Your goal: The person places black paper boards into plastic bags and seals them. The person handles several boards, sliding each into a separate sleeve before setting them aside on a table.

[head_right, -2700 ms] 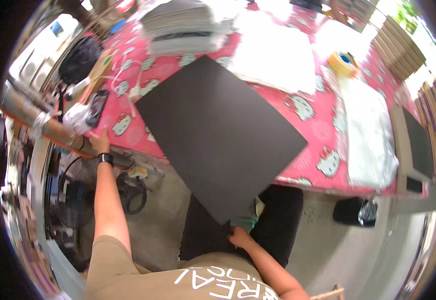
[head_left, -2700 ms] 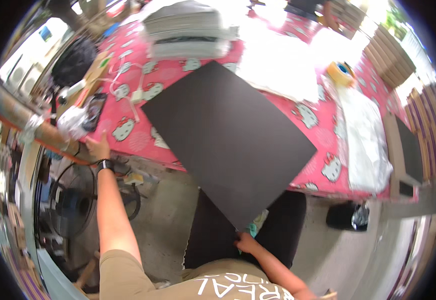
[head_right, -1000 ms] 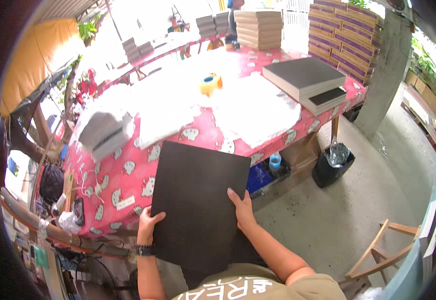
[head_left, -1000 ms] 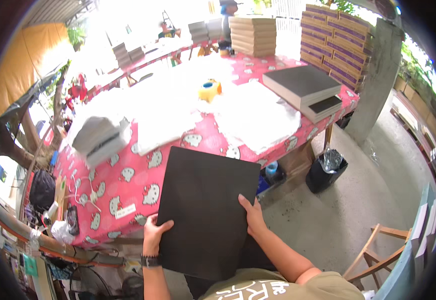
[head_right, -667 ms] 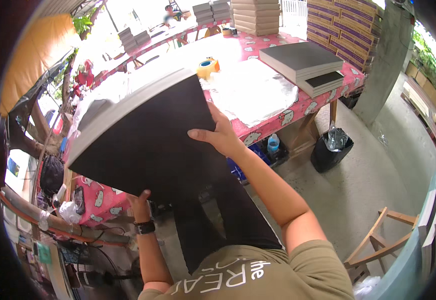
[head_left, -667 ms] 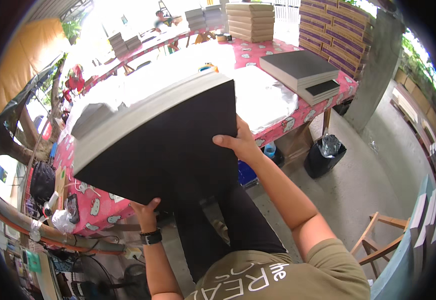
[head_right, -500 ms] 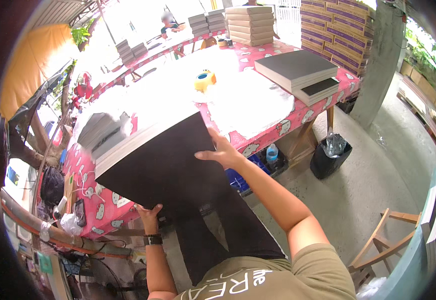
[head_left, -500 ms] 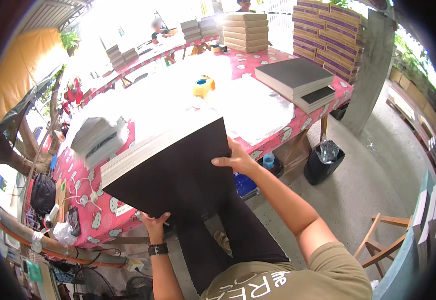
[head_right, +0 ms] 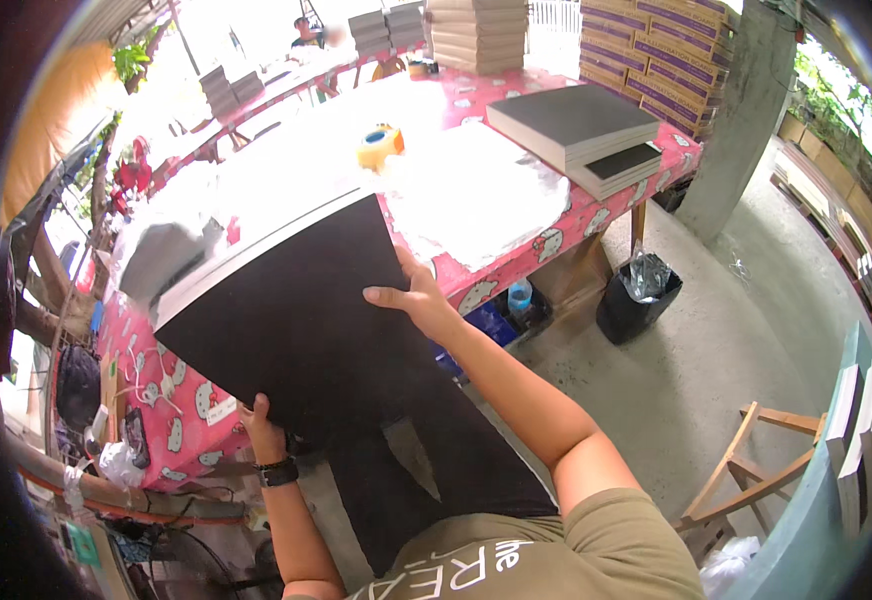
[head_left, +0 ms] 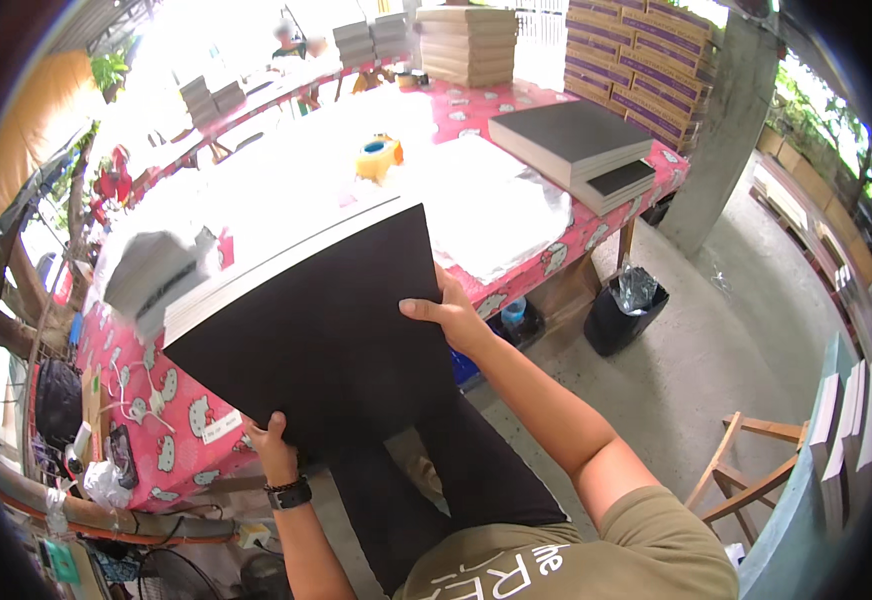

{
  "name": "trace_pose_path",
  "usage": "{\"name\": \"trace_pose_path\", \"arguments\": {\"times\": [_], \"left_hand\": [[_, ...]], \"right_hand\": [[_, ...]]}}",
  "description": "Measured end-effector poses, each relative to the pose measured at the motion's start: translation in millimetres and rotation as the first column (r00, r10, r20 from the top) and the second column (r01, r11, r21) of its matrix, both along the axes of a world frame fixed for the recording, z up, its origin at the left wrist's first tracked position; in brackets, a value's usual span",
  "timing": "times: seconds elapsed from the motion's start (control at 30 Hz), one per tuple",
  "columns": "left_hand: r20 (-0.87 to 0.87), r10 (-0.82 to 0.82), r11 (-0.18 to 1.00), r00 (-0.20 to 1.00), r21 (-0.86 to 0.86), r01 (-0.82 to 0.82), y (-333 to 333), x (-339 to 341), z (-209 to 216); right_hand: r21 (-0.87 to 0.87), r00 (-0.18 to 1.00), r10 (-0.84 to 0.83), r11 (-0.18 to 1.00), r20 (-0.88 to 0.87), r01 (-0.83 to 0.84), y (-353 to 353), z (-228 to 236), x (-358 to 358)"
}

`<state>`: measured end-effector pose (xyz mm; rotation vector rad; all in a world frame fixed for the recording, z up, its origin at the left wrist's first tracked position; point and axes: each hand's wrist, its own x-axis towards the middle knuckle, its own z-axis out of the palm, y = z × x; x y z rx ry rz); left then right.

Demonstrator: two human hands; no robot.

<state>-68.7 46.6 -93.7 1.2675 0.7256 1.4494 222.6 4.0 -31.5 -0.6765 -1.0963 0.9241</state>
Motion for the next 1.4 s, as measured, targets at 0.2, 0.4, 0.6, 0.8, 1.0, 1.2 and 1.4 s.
{"name": "trace_pose_path", "arguments": {"times": [0.2, 0.4, 0.6, 0.8, 1.0, 1.2, 1.4], "left_hand": [[-0.14, -0.071, 0.992, 0.988, -0.109, 0.056, 19.3, -10.7, -13.4], [0.015, -0.007, 0.998, 1.0, -0.061, 0.008, 5.2, -4.1, -7.2], [0.042, 0.077, 0.984, 0.996, -0.163, -0.069, -11.6, -6.5, 0.3], [0.033, 0.028, 0.999, 0.999, -0.022, -0.027, -2.4, -24.1, -25.1], [0.015, -0.006, 0.989, 1.0, -0.147, 0.008, 8.9, -22.6, -20.2], [-0.135, -0.131, 0.981, 0.982, -0.158, 0.109, 9.4, -24.3, 3.5], [-0.295, 0.004, 0.989, 0.956, -0.143, -0.048, -17.8, -33.3, -28.8]], "right_hand": [[-0.099, 0.997, 0.001, 0.995, 0.075, 0.007, 15.9, -2.3, 7.8], [-0.007, 0.998, -0.069, 0.998, 0.006, 0.069, 15.0, -2.3, -6.5], [-0.066, 0.997, -0.078, 0.995, 0.0, 0.077, 4.0, -9.9, -4.5], [-0.094, 0.999, -0.02, 0.995, -0.03, 0.017, -0.2, -2.4, -14.0], [-0.078, 0.999, 0.045, 0.996, -0.014, -0.046, 16.0, -21.0, 0.1], [-0.103, 0.76, -0.511, 0.8, 0.402, 0.591, 60.5, -35.0, 102.1], [0.037, -0.014, -0.268, 0.08, 0.963, 0.996, 68.1, -60.0, 220.1]]}}
